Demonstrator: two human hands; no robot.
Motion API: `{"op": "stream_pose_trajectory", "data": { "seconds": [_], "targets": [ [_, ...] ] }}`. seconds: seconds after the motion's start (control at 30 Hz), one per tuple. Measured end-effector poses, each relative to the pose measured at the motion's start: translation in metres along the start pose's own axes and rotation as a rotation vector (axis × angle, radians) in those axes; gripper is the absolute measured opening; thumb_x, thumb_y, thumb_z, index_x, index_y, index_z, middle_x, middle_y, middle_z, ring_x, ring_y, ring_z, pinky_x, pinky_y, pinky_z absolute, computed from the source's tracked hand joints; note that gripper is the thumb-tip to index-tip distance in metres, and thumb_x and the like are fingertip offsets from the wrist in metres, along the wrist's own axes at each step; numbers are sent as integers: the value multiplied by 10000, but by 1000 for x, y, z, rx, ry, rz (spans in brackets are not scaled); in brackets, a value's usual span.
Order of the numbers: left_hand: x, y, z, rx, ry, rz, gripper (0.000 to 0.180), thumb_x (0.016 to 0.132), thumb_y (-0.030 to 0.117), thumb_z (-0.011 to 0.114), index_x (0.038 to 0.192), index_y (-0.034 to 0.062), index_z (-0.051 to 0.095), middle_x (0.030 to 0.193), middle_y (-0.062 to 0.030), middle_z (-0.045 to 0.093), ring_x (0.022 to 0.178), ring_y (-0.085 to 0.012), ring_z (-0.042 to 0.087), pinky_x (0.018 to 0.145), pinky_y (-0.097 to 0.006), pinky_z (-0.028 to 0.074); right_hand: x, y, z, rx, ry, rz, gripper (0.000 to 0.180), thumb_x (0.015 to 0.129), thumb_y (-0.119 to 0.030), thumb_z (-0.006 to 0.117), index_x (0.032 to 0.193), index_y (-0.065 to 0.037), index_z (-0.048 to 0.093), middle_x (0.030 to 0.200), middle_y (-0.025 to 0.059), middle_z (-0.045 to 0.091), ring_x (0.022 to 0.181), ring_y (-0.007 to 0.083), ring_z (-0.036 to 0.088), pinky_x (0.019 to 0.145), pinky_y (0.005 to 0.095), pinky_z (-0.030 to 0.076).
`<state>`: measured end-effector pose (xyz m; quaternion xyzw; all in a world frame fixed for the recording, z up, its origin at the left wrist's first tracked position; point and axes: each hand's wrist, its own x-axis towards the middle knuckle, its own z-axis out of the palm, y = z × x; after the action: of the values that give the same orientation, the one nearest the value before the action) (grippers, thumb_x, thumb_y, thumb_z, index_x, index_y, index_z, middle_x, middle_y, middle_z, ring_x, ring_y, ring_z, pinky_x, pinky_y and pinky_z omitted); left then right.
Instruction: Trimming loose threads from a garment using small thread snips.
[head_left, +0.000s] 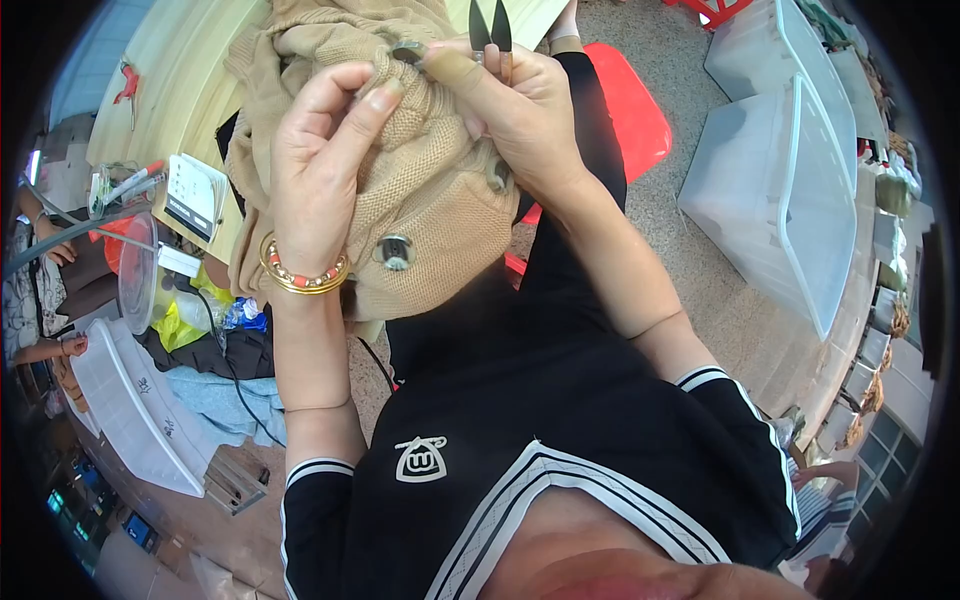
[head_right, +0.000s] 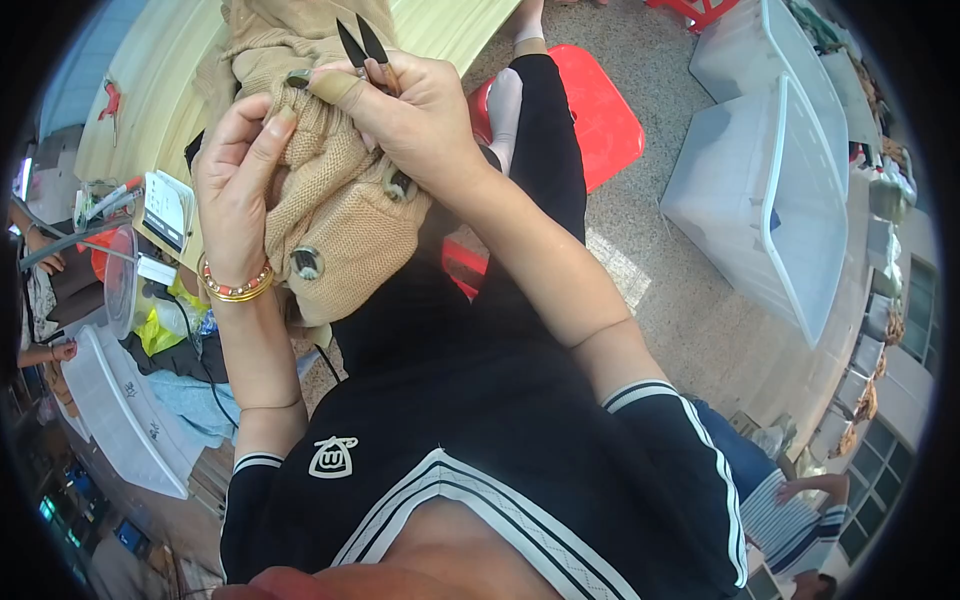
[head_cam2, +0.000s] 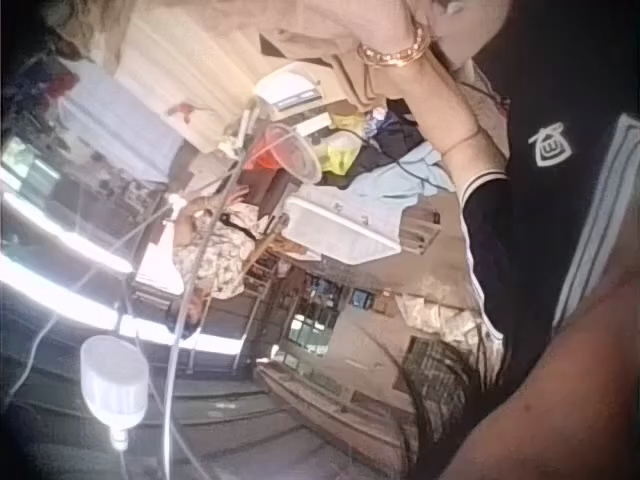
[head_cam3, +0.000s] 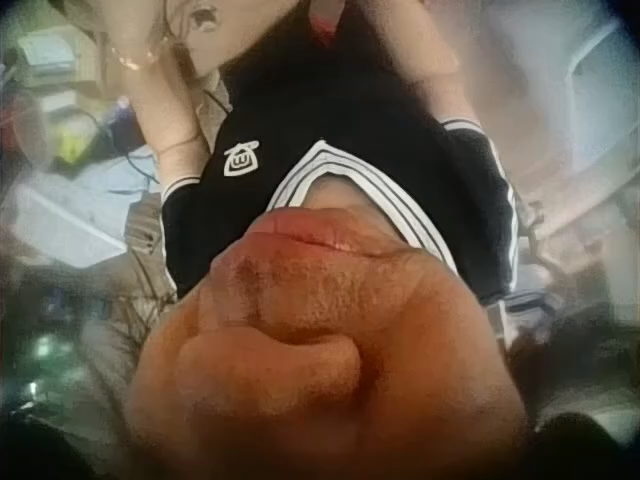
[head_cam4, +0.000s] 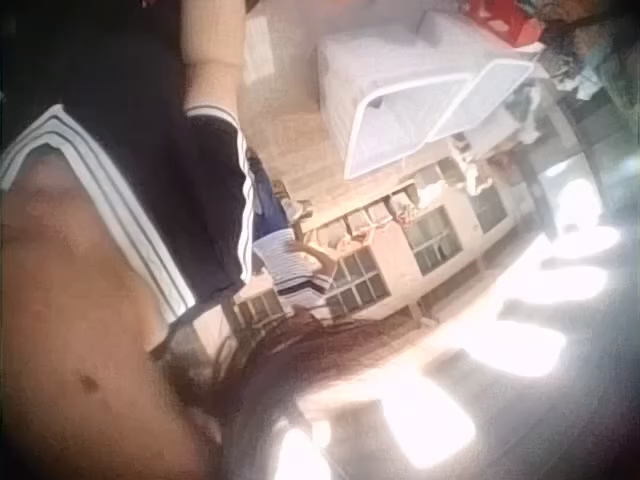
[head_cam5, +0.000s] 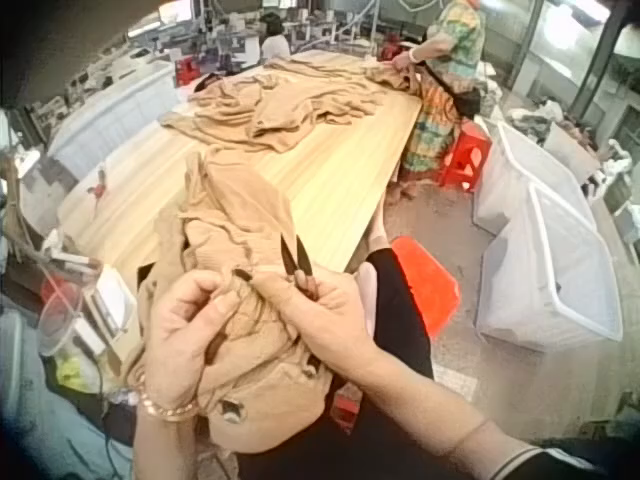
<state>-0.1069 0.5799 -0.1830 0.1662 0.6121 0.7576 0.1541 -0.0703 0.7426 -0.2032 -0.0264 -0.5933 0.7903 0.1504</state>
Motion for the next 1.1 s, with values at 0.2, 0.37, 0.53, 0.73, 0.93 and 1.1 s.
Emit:
{"op": "stream_pose_trajectory", "data": {
  "seconds": [0.2,0.37,0.53,0.73,0.93,1.1],
  "targets": [
    [-2,-4,-1,0,1,42,179,957,50,599,1127,-7,601,975,4,623,855,-24,559,740,-161,452,1,-3,3,21,-4,35,252,878,-219,725,757,-5,674,577,-37,550,501,-2,457,452,165,331],
    [0,-5,3,-2,24,101,190,960,51,593,1140,-10,593,966,7,619,856,-24,546,744,-162,440,0,1,-1,6,-13,38,234,880,-216,721,805,4,695,580,-40,542,511,-2,452,460,169,332],
    [0,-8,4,12,33,85,203,965,51,583,1156,-17,576,954,7,606,837,-25,527,736,-162,422,-4,-4,2,15,5,2,210,896,-211,707,900,-2,725,593,-49,530,519,-3,446,463,173,325],
    [-1,-6,3,42,53,52,216,966,47,577,1169,-25,559,963,5,592,833,-27,510,730,-167,411,-4,-2,0,6,-27,14,227,900,-202,699,1034,-22,736,603,-63,524,536,1,454,483,174,338],
    [-2,-6,2,68,57,74,216,965,42,576,1169,-26,558,969,4,588,839,-32,507,739,-172,411,-7,0,-2,-24,-65,12,207,919,-157,672,1087,-49,725,639,-91,533,539,-10,420,501,162,300],
    [-3,-2,4,60,78,71,218,963,59,579,1166,-20,566,952,11,584,830,-33,501,728,-172,397,-7,-2,-2,5,-88,-12,250,877,-105,709,1120,-44,708,708,-84,572,562,-16,424,511,161,313]
  ]
}}
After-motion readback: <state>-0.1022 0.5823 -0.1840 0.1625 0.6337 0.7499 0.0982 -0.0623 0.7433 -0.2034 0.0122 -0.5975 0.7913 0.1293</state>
